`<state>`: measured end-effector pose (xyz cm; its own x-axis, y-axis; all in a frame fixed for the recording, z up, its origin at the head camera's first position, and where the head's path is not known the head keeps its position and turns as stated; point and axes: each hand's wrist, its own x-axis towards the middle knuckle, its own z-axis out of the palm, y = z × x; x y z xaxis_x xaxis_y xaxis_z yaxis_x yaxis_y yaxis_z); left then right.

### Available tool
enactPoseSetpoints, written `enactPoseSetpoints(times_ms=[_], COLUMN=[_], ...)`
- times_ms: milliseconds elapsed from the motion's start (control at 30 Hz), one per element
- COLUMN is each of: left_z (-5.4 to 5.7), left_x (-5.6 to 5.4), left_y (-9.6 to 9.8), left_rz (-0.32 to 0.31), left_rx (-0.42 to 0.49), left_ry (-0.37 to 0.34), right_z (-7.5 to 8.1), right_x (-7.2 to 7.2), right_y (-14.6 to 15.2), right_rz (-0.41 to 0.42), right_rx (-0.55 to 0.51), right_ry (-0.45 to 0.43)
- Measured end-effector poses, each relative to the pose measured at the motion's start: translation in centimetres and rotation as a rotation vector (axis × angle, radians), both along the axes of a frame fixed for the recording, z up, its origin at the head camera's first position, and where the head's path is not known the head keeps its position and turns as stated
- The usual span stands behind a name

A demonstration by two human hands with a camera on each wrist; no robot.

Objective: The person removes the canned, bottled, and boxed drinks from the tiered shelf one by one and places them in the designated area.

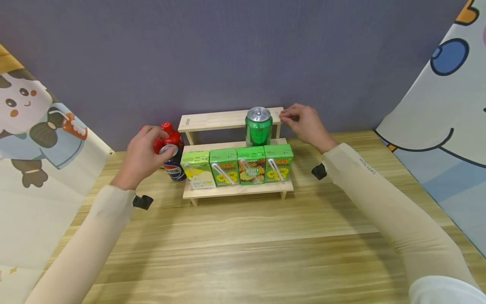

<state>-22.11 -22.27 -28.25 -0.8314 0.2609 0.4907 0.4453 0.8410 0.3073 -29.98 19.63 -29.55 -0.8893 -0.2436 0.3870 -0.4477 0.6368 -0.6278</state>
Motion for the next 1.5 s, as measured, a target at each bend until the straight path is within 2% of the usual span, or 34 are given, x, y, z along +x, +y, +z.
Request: enactPoseSetpoints(times_ms=[167, 367, 667, 967, 1200, 1333, 1500], left_z=[1.2, 2.5, 4.8, 6.7, 7.3, 7.3, 7.1], left_x=[0.0, -0.3, -0.2, -0.3, -1.5, -2.2, -2.6], left_y=[1.3, 3.9, 8.1, 12.6, 15.6, 16.7, 17.8], left_rz=[-0.006, -0.043, -0.164, -0.270, -0.331, -0.343, -0.349], left_rx=[0.014, 0.002, -0.029, -0.094, -0.138, -0.153, -0.198], left_ry=[-0.012, -0.027, 0.029, -0.001, -0.039, -0.080, -0.136], right_z=[-0.1, -0.1, -0.2, 0.0, -0.1, 0.0, 0.1], right_x=[0.0, 0.0, 0.0, 0.2, 0.1, 0.1, 0.2], right_y=[0.1, 0.3, 0.4, 0.4, 0.4, 0.2, 0.0], right_rz=[0.006, -0.004, -0.012, -0.012, -0.005, 0.003, 0.011], right_rx=[-0.015, -0.008, -0.006, -0.011, -0.015, -0.017, -0.013], right_ry=[0.001, -0.004, -0.025, -0.021, -0.002, -0.011, 0.010])
